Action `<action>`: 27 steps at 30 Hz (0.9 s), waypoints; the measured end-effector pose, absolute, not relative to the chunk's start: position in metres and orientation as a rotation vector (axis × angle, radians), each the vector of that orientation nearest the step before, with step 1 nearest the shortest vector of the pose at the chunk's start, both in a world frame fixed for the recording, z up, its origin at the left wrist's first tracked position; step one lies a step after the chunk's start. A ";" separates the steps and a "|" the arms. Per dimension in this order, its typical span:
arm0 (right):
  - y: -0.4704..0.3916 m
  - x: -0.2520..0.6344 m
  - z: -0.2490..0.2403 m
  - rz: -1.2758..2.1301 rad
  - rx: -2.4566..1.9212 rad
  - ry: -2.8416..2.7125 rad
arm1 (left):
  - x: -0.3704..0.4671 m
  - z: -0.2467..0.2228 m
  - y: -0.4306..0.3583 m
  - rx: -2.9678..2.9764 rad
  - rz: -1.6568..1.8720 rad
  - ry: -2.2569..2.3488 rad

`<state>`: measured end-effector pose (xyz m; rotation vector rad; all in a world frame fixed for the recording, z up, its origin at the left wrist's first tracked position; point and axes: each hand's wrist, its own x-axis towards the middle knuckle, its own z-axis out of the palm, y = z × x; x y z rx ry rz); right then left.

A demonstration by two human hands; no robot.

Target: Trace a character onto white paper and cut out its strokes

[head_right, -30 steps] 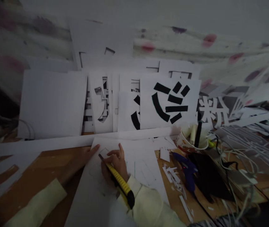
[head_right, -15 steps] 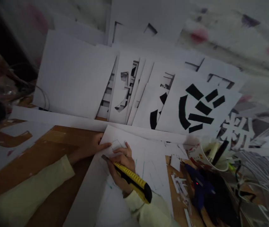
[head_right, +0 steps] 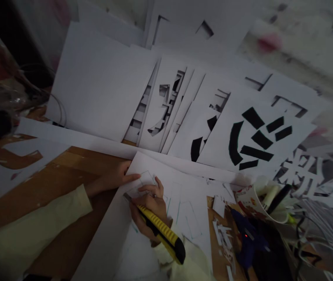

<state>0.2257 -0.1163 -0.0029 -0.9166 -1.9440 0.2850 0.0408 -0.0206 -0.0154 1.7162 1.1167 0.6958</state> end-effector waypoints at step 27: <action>-0.114 0.228 -0.009 0.257 -0.873 -1.975 | 0.041 -0.016 -0.018 1.694 0.709 1.060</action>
